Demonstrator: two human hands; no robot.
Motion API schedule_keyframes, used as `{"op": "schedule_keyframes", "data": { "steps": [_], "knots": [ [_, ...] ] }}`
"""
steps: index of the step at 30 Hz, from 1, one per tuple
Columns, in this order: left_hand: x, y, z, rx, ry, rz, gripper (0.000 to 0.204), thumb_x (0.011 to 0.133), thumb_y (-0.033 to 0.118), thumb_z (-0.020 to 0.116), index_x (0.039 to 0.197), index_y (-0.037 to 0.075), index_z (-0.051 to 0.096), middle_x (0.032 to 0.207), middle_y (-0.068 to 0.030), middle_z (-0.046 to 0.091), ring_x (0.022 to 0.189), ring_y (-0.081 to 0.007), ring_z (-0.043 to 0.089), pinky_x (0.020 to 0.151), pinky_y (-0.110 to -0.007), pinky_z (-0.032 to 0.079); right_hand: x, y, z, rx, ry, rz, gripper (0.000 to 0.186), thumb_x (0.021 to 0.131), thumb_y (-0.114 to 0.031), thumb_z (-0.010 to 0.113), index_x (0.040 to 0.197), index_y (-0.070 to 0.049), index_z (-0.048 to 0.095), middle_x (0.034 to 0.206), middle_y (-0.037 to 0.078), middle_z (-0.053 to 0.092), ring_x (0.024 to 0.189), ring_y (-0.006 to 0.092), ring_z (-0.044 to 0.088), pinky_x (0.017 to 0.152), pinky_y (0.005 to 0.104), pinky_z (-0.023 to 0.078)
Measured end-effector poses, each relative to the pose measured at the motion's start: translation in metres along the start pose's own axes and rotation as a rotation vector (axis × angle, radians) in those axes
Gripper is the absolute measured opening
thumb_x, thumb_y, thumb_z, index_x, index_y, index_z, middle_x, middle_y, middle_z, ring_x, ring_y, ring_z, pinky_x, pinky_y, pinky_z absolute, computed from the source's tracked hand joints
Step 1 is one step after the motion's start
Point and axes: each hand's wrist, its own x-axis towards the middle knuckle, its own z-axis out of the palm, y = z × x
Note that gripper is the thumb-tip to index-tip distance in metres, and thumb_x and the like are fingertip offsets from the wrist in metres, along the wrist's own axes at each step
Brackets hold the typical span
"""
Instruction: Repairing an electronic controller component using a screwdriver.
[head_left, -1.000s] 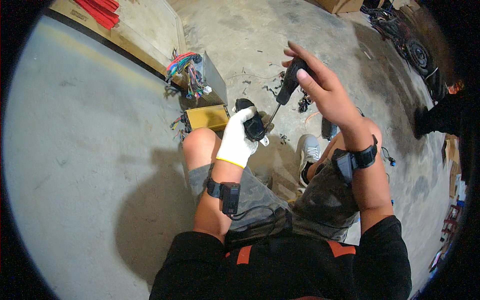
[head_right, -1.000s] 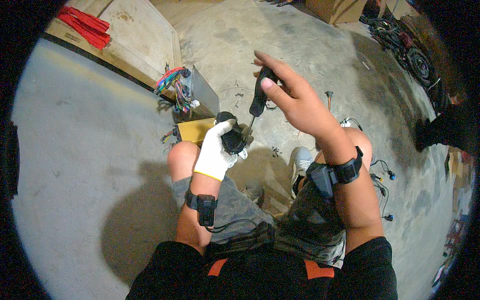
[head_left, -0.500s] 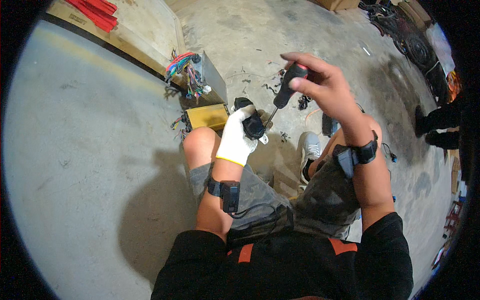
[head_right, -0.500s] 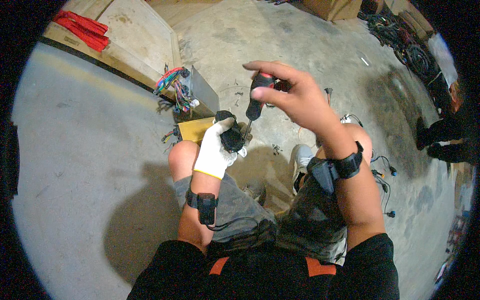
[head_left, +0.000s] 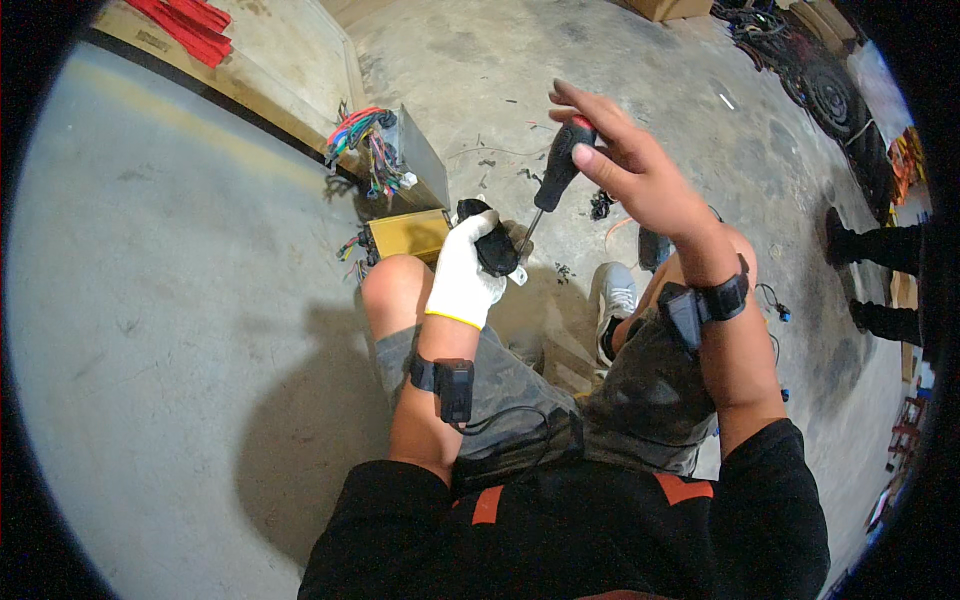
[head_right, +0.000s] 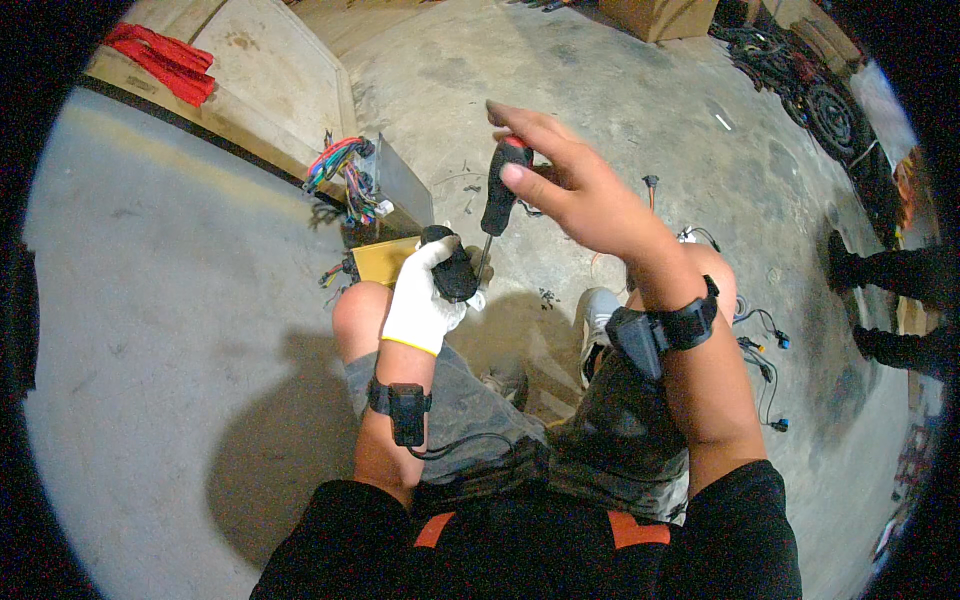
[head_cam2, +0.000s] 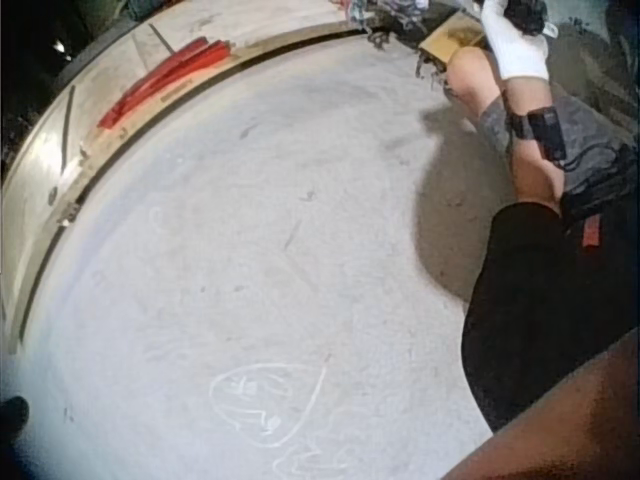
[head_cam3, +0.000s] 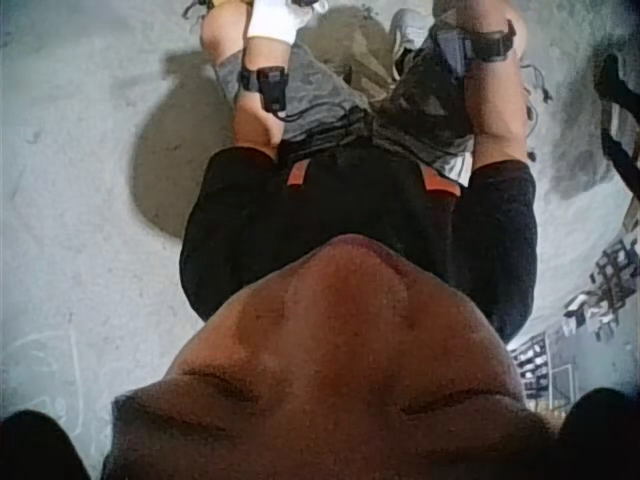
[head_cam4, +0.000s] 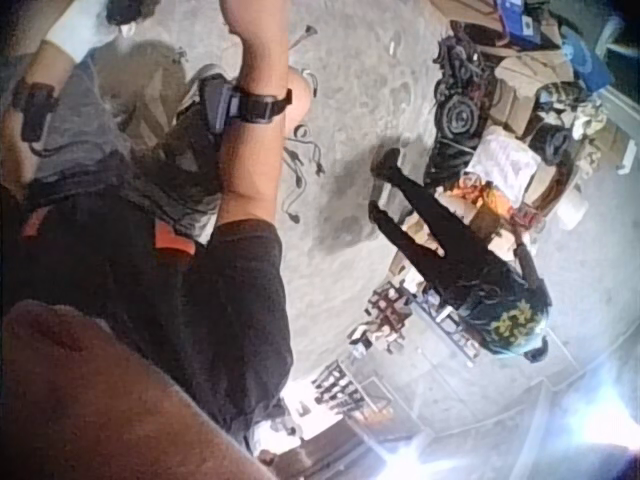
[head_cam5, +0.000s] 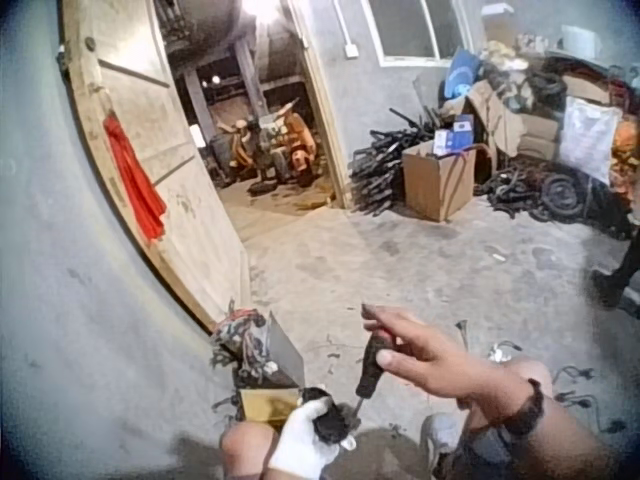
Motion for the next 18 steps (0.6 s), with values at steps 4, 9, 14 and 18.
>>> {"op": "schedule_keyframes", "data": {
  "steps": [4,9,14,18],
  "knots": [
    [0.001,-0.003,0.004,-0.112,0.089,0.0,0.02,0.089,0.01,0.059,0.107,0.01,0.05,0.092,-0.0159,0.062,0.08,-0.0334,0.065,0.069,-0.051,0.056,-0.001,-0.011,-0.007,0.172,-0.154,0.183,0.044,0.091,-0.028,0.069,0.132,-0.011,0.06,0.106,0.008,0.063,0.1,0.0195,0.061,0.084,0.0322,0.05],
    [0.006,-0.002,-0.005,-0.021,0.011,0.006,0.02,0.089,0.009,0.058,0.108,0.01,0.049,0.091,-0.017,0.062,0.081,-0.0336,0.065,0.069,-0.051,0.056,-0.001,-0.002,0.003,-0.196,-0.02,0.107,0.046,0.09,-0.021,0.07,0.133,-0.011,0.058,0.108,0.007,0.063,0.098,0.0193,0.06,0.084,0.0319,0.05],
    [-0.003,-0.003,0.003,-0.074,0.006,0.015,0.019,0.09,0.01,0.057,0.108,0.008,0.049,0.092,-0.018,0.061,0.081,-0.0338,0.064,0.069,-0.05,0.057,-0.004,-0.01,-0.005,0.008,-0.145,0.126,0.049,0.091,-0.021,0.069,0.136,-0.009,0.055,0.118,0.01,0.059,0.106,0.021,0.058,0.085,0.0332,0.05],
    [-0.002,-0.001,0.006,-0.075,0.091,-0.021,0.016,0.091,0.012,0.057,0.105,0.007,0.051,0.093,-0.0173,0.062,0.081,-0.0338,0.064,0.069,-0.05,0.057,-0.003,-0.009,0.0,-0.313,-0.115,0.017,0.056,0.092,-0.017,0.067,0.143,-0.006,0.047,0.124,0.011,0.058,0.113,0.0213,0.058,0.089,0.0309,0.05]
  ]
}}
